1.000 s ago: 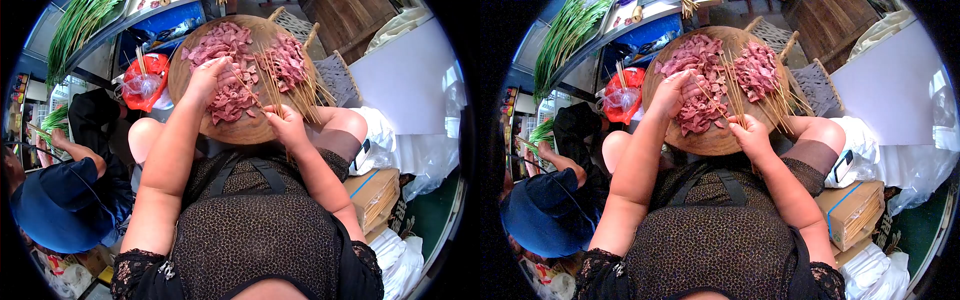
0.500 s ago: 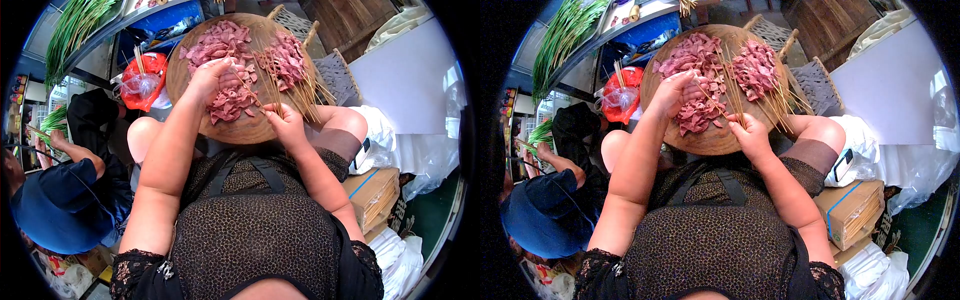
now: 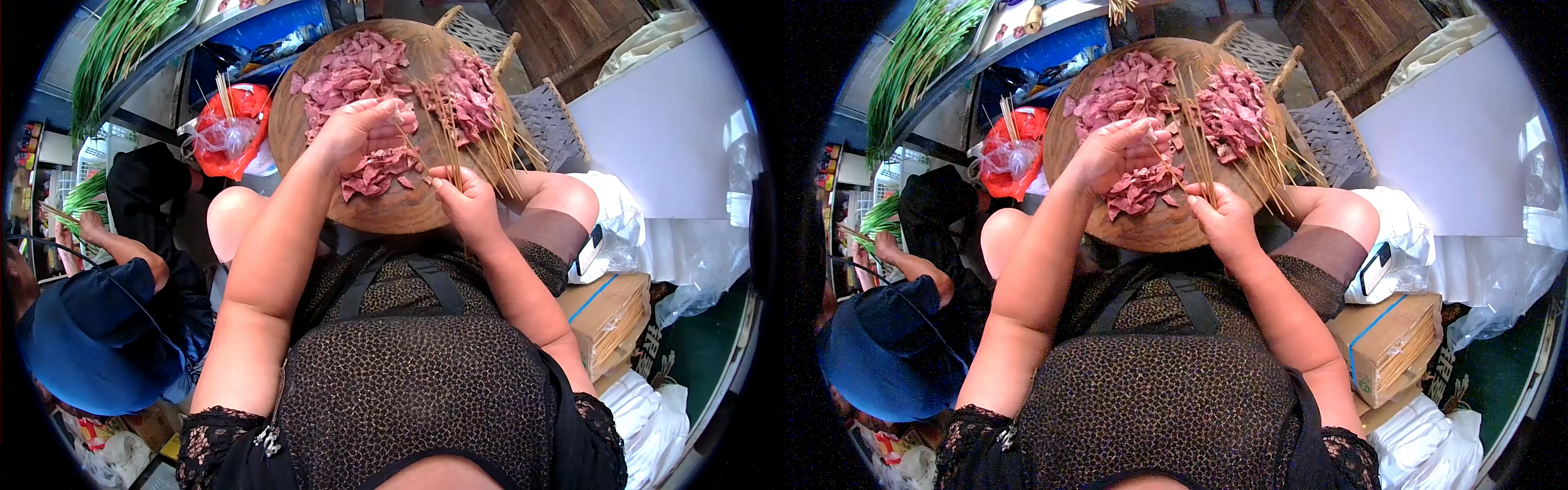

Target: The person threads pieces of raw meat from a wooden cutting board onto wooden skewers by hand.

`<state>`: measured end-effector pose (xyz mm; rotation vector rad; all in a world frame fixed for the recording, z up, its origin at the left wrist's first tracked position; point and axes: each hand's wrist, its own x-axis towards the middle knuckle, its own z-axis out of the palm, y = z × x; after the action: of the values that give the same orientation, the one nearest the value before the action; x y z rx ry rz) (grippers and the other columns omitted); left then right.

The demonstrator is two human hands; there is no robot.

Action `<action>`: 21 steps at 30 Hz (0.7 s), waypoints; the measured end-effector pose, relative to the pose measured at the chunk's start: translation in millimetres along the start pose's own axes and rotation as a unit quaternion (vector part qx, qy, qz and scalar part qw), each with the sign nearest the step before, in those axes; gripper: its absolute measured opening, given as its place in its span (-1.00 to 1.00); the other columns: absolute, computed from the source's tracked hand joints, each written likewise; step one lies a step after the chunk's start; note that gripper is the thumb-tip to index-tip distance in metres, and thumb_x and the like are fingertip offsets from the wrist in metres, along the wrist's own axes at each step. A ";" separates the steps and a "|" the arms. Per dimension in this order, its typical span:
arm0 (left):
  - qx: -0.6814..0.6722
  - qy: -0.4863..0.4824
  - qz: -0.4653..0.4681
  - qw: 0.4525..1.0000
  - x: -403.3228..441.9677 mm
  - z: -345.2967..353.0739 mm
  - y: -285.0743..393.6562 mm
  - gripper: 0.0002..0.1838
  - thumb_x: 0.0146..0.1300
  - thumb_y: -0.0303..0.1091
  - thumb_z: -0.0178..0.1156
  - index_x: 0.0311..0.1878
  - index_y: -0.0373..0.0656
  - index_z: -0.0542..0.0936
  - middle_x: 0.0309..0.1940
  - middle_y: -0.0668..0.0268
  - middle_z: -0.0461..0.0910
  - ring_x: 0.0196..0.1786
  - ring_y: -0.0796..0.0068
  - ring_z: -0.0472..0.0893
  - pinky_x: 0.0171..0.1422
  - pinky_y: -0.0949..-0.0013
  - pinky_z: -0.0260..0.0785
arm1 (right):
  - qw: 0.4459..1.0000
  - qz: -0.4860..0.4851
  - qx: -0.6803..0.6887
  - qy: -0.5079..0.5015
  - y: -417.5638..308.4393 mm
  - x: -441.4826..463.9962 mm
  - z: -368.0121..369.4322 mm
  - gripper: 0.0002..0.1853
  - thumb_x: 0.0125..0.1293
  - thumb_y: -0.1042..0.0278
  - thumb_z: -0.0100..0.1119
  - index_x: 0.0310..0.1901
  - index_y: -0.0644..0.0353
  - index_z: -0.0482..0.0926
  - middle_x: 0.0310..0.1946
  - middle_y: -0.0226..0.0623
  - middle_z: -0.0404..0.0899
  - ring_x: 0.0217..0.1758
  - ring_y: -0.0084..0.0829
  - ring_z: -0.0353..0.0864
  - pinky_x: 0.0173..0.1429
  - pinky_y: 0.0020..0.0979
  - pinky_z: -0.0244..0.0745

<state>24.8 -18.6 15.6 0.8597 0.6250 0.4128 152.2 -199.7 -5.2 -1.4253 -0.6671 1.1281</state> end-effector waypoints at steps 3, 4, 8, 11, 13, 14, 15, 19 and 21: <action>0.006 -0.041 -0.028 0.999 3.0 2.1 -12.5 -0.63 0.28 -0.18 0.08 0.02 -0.23 0.42 -0.09 0.16 0.57 -0.03 0.32 0.57 0.05 0.26 0.43 | 1.000 0.007 0.005 0.008 -5.8 1.7 2.8 -0.84 0.25 0.41 0.10 -0.17 0.24 0.53 -0.52 -0.63 0.39 -0.54 -0.80 0.24 -0.45 -0.70 0.18; -0.003 -0.040 -0.048 0.998 2.7 4.7 -20.3 -0.64 0.27 -0.17 0.08 0.01 -0.22 0.43 -0.09 0.17 0.57 -0.05 0.33 0.58 0.04 0.26 0.44 | 1.000 0.007 0.005 0.007 -4.3 2.9 2.4 -0.84 0.25 0.41 0.10 -0.17 0.24 0.53 -0.52 -0.63 0.39 -0.54 -0.80 0.24 -0.45 -0.70 0.18; 0.039 -0.067 -0.117 0.990 -8.4 25.0 -52.9 -0.69 0.29 -0.13 0.06 -0.07 -0.16 0.49 -0.16 0.28 0.59 -0.13 0.40 0.60 -0.04 0.33 0.44 | 0.999 0.020 0.032 0.014 8.0 7.5 -2.2 -0.86 0.25 0.42 0.09 -0.18 0.22 0.52 -0.54 -0.61 0.40 -0.58 -0.79 0.25 -0.50 -0.70 0.15; 0.110 -0.081 -0.146 0.980 -4.3 24.2 -46.3 -0.73 0.28 -0.15 0.08 -0.12 -0.14 0.54 -0.22 0.37 0.61 -0.17 0.49 0.59 -0.10 0.37 0.43 | 0.998 0.035 0.042 0.031 4.8 7.2 -6.9 -0.88 0.25 0.44 0.08 -0.18 0.20 0.50 -0.54 -0.60 0.39 -0.61 -0.78 0.25 -0.54 -0.70 0.13; 0.339 0.009 -0.002 0.941 8.0 13.7 -34.4 -0.78 0.27 -0.22 0.11 -0.20 -0.15 0.59 -0.22 0.31 0.62 -0.18 0.52 0.57 -0.14 0.40 0.41 | 0.996 0.028 0.080 0.039 7.1 10.8 -13.6 -0.88 0.25 0.44 0.08 -0.17 0.19 0.49 -0.54 -0.59 0.39 -0.62 -0.78 0.23 -0.56 -0.70 0.10; 0.474 0.066 0.198 0.855 14.6 2.9 -34.9 -0.85 0.19 -0.32 0.16 -0.25 -0.12 0.64 -0.28 0.26 0.60 -0.21 0.42 0.57 -0.15 0.39 0.40 | 0.995 0.028 0.090 0.042 7.2 10.7 -17.1 -0.87 0.25 0.44 0.08 -0.17 0.19 0.49 -0.54 -0.58 0.39 -0.63 -0.78 0.22 -0.56 -0.70 0.10; 0.636 0.092 0.314 0.699 17.0 -6.7 -23.8 -0.83 0.09 -0.37 0.19 -0.22 -0.06 0.64 -0.36 0.24 0.57 -0.24 0.28 0.56 -0.13 0.32 0.41 | 0.994 0.026 0.100 0.045 3.9 10.8 -18.6 -0.87 0.25 0.44 0.08 -0.17 0.19 0.49 -0.54 -0.58 0.38 -0.63 -0.78 0.22 -0.56 -0.70 0.10; 0.795 0.104 0.306 0.513 17.7 -14.9 -11.8 -0.81 0.00 -0.40 0.23 -0.25 -0.04 0.65 -0.36 0.20 0.53 -0.22 0.20 0.54 -0.10 0.24 0.41 | 0.994 0.032 0.081 0.061 2.6 7.1 -22.2 -0.86 0.25 0.45 0.08 -0.16 0.20 0.49 -0.55 -0.56 0.39 -0.63 -0.77 0.23 -0.56 -0.70 0.11; 0.816 0.092 0.278 0.498 19.2 -18.9 -12.0 -0.80 -0.01 -0.40 0.23 -0.25 -0.04 0.65 -0.34 0.20 0.53 -0.21 0.21 0.54 -0.10 0.23 0.41 | 0.994 0.032 0.081 0.058 3.9 5.2 -22.6 -0.86 0.25 0.45 0.09 -0.17 0.21 0.48 -0.55 -0.55 0.39 -0.63 -0.77 0.23 -0.56 -0.70 0.11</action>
<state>27.8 -4.0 -9.8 2.9878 0.8490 0.3995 173.8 -205.2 -12.6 -1.3693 -0.4399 1.1151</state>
